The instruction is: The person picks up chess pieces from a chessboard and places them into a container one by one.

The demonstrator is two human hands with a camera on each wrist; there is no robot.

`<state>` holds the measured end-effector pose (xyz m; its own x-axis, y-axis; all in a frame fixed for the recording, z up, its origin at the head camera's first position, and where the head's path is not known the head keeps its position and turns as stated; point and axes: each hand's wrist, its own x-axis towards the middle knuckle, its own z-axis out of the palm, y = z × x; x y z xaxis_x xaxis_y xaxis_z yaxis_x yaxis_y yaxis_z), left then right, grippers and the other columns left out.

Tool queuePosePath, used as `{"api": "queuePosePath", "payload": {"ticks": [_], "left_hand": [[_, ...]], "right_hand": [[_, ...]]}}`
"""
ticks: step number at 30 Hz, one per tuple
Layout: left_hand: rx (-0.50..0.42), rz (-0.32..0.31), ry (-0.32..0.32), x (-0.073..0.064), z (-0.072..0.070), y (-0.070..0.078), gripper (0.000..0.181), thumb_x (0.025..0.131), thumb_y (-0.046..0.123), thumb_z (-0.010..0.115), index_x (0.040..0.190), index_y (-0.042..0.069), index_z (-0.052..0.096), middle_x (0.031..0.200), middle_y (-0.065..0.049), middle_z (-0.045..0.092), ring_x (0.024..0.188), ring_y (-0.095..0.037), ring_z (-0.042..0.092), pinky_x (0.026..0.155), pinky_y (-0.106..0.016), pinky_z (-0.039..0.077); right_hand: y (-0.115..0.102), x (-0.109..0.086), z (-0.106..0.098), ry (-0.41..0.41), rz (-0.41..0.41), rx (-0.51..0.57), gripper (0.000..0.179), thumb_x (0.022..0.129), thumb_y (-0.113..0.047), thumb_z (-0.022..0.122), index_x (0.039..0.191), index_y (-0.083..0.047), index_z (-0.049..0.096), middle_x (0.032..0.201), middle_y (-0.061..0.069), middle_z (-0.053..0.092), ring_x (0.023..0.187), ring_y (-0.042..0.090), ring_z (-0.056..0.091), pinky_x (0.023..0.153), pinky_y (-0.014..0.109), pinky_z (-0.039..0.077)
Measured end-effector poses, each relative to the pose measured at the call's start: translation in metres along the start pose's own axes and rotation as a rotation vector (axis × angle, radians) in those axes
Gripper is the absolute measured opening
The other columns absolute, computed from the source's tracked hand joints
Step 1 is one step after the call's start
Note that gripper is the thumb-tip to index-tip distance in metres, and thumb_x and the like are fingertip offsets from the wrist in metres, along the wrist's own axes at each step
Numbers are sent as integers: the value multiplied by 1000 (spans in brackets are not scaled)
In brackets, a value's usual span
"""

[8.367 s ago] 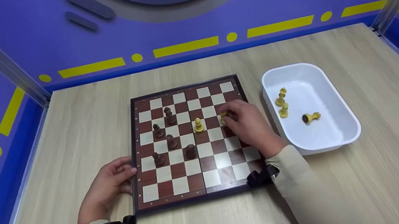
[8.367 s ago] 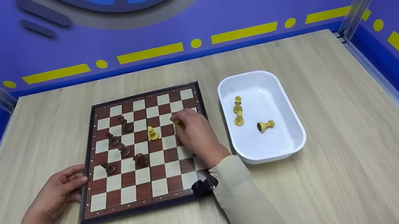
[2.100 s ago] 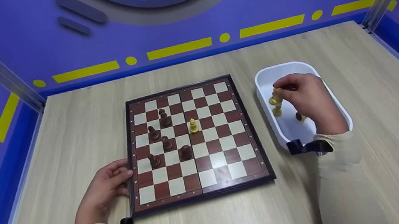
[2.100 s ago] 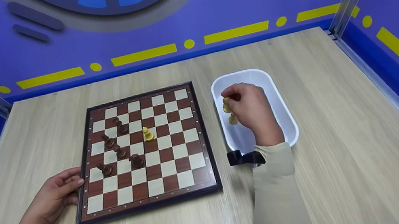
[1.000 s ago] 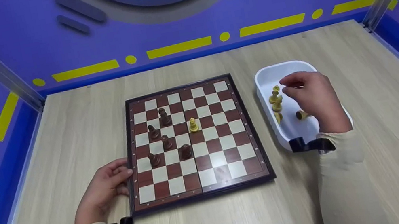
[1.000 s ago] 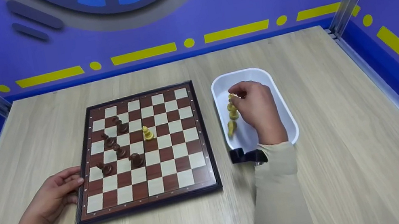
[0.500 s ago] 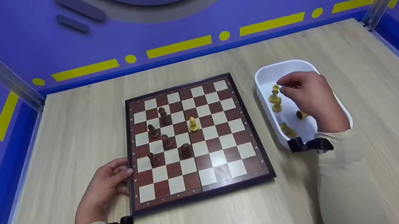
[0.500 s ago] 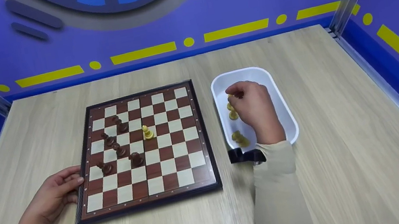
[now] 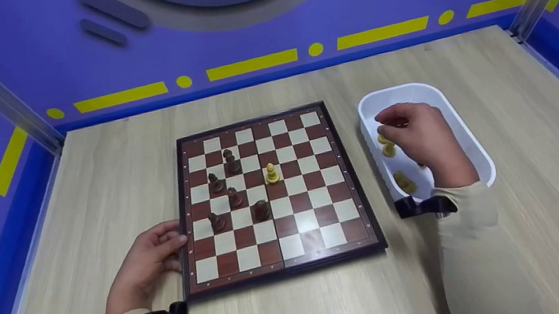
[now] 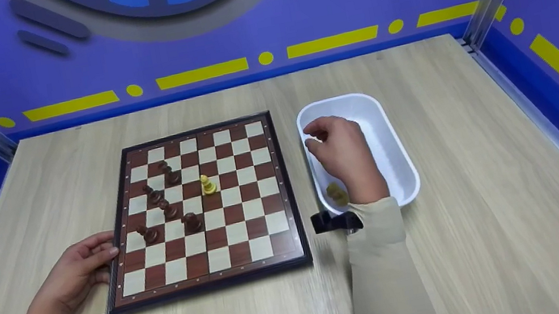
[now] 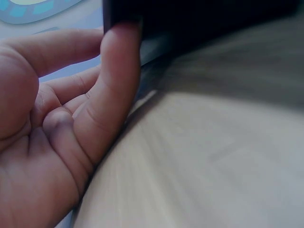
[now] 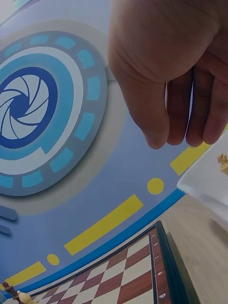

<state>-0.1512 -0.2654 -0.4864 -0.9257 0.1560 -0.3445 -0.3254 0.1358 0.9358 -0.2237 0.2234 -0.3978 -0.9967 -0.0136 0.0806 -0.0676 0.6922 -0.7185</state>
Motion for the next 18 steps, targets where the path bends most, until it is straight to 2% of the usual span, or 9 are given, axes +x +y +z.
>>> {"api": "queuePosePath", "payload": {"ticks": [12, 18], "left_hand": [[13, 10, -5, 1, 0, -1, 50, 95, 10, 61, 139, -6, 41, 88, 2, 64, 60, -10, 64, 51, -29, 57], [8, 9, -1, 1, -1, -1, 50, 94, 9, 61, 138, -6, 42, 87, 3, 63, 56, -8, 61, 50, -27, 56]], "right_hand": [[-11, 2, 18, 28, -95, 3, 23, 89, -14, 63, 108, -4, 70, 102, 15, 70, 92, 27, 63, 82, 39, 51], [-22, 1, 30, 6, -107, -34, 23, 90, -15, 63, 110, -4, 69, 104, 14, 69, 92, 28, 62, 82, 41, 52]]}}
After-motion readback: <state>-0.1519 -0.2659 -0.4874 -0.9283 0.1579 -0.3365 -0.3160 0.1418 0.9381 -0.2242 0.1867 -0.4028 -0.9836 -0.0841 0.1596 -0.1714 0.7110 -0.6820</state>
